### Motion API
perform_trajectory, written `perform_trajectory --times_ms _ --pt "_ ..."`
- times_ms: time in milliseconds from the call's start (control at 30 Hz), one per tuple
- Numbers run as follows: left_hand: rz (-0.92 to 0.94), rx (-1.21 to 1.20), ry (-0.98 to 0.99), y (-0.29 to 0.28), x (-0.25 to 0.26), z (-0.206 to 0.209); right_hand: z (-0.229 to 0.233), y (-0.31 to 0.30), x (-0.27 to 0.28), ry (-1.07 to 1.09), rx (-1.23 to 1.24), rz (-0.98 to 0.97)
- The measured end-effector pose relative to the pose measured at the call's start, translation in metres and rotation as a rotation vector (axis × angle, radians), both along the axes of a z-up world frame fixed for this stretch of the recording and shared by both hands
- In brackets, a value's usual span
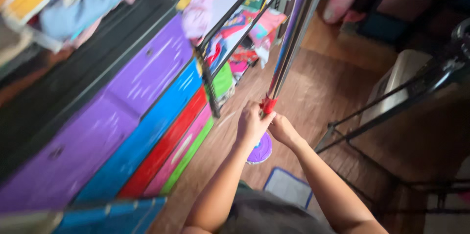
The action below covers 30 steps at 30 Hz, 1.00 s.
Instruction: The person mops the wood floor using a mop with a purple head, moving objects like a chair and a bin to reach different areas.
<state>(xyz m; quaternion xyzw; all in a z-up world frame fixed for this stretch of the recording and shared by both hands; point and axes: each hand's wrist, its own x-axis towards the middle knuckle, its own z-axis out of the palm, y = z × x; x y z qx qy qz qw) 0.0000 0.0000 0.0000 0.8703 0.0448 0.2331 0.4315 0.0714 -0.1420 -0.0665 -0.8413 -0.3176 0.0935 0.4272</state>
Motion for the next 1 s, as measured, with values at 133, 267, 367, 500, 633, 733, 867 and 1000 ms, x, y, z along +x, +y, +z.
perform_trajectory --times_ms 133,267,367,500,633,733,867,1000 --pt "-0.059 -0.133 -0.245 -0.024 0.095 0.046 -0.013 -0.01 0.101 0.011 -0.17 -0.148" --pt "-0.149 -0.301 -0.134 -0.021 0.214 0.061 -0.023 -0.011 0.198 0.001 -0.114 -0.161" --pt "-0.224 -0.364 -0.167 -0.019 0.294 0.057 -0.031 -0.011 0.262 0.028 -0.01 -0.168" --pt "-0.256 -0.44 -0.147 -0.024 0.404 0.05 -0.022 -0.011 0.358 0.078 -0.026 -0.295" --pt "-0.238 -0.491 -0.098 -0.039 0.498 0.033 -0.018 -0.018 0.448 0.112 0.238 -0.407" --pt "-0.273 -0.58 -0.05 -0.049 0.559 0.021 -0.036 -0.032 0.517 0.307 0.145 -0.448" --pt "-0.254 -0.611 -0.097 -0.067 0.63 0.002 -0.085 -0.053 0.603 0.23 0.115 -0.387" --pt "-0.251 -0.885 -0.123 -0.091 0.714 -0.021 -0.121 -0.079 0.69 0.631 0.003 -0.603"
